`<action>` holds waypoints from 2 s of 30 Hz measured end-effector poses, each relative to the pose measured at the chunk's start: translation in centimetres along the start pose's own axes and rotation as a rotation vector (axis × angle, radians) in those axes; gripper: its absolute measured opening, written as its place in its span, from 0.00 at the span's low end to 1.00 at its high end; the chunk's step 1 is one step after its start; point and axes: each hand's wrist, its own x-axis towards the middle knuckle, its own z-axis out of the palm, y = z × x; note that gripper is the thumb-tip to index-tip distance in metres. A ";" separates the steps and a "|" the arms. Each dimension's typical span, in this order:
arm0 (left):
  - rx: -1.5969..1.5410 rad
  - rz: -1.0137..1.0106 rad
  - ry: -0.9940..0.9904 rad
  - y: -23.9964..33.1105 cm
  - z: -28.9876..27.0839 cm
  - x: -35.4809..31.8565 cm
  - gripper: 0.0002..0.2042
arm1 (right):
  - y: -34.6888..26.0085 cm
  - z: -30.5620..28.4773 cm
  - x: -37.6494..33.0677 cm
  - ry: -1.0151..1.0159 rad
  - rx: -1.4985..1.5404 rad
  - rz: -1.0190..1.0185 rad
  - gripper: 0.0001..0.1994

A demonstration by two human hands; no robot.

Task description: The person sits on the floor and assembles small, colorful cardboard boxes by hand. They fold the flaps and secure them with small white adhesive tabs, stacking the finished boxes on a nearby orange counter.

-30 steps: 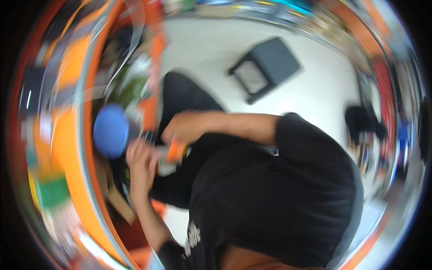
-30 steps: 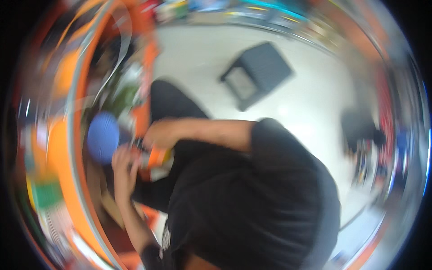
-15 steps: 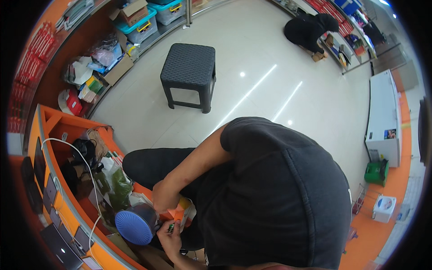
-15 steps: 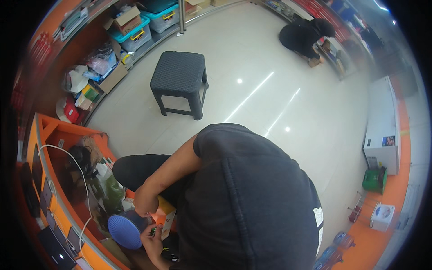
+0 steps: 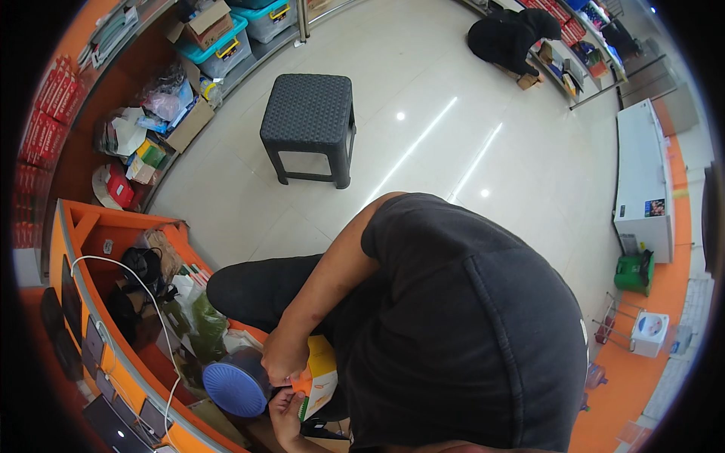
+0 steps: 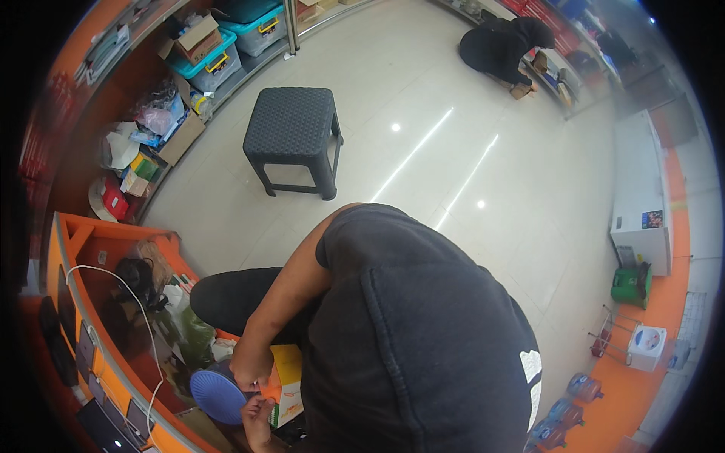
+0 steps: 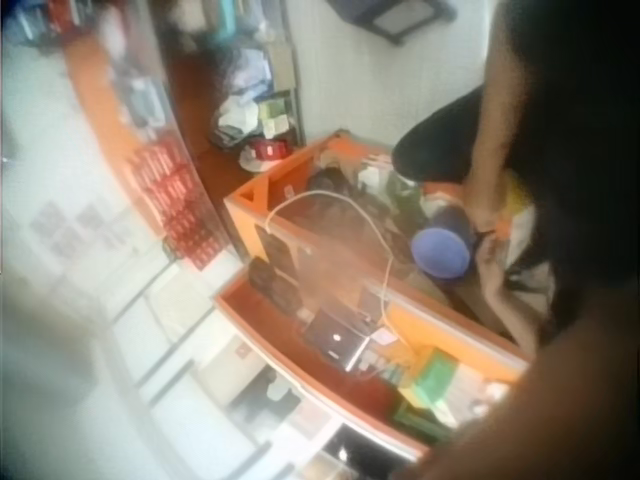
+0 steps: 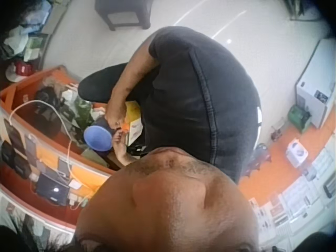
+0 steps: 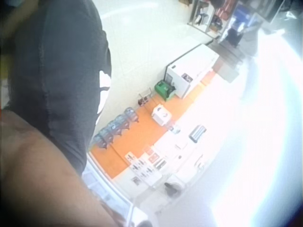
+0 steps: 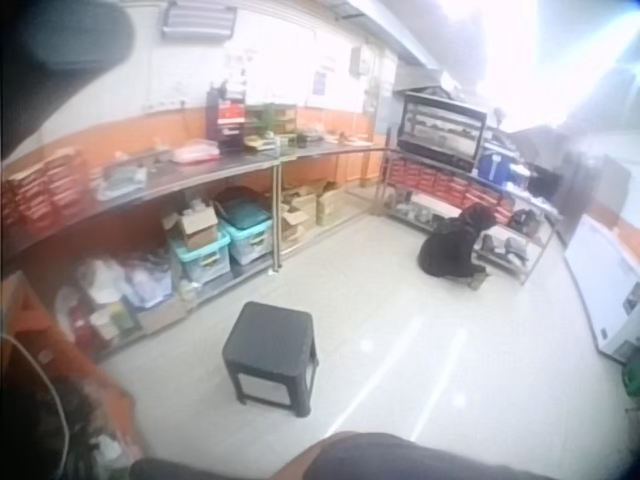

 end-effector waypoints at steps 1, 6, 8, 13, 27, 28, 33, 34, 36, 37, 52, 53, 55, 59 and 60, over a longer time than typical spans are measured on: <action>-0.019 -0.008 -0.003 -0.9 -1.0 0.4 0.05 | 0.0 0.1 0.0 0.012 0.011 -0.004 0.10; -0.104 0.112 0.123 -1.2 -0.9 1.2 0.09 | -0.8 0.0 -0.2 0.198 0.024 0.001 0.09; -0.113 0.176 0.299 -6.5 -3.7 1.5 0.13 | -1.3 0.0 0.0 0.226 -0.017 -0.018 0.08; -0.096 0.061 0.012 -0.4 -2.1 2.5 0.17 | -0.1 1.3 0.0 0.270 -0.066 -0.082 0.08; -0.018 0.059 0.042 1.2 1.6 0.5 0.07 | -1.3 1.3 -1.1 0.187 0.073 0.008 0.06; -0.074 0.083 0.028 0.0 1.4 0.7 0.07 | -1.5 1.3 -1.0 0.157 0.092 -0.007 0.06; 0.041 0.048 0.045 -4.1 0.7 1.3 0.02 | -1.5 2.0 -0.2 0.072 0.108 0.001 0.08; 0.147 -0.007 0.038 -2.6 1.0 0.9 0.03 | -1.3 2.2 0.0 0.075 0.107 0.009 0.09; 0.051 0.035 0.061 -1.8 1.8 0.2 0.04 | -2.2 0.9 0.7 -0.009 0.138 0.157 0.12; -0.027 0.075 0.068 -1.5 2.2 0.1 0.05 | -2.5 0.1 1.0 -0.046 0.150 0.237 0.13; -0.284 0.293 0.246 -3.6 6.5 -3.5 0.27 | -2.8 -0.9 5.7 -0.636 0.078 -0.091 0.18; -0.132 0.319 0.335 -4.5 6.8 -4.4 0.19 | -3.2 -0.2 6.1 -0.629 0.097 -0.146 0.16; -0.091 0.243 0.362 0.3 7.6 -6.1 0.20 | -3.2 -0.3 6.1 -0.627 0.122 -0.119 0.15; 0.405 0.594 0.962 4.5 7.6 -8.6 0.20 | 0.9 -2.6 6.3 -0.472 0.378 0.079 0.15; 0.473 0.735 1.200 4.0 7.4 -8.8 0.20 | 1.3 -4.4 5.9 -0.352 0.474 0.048 0.16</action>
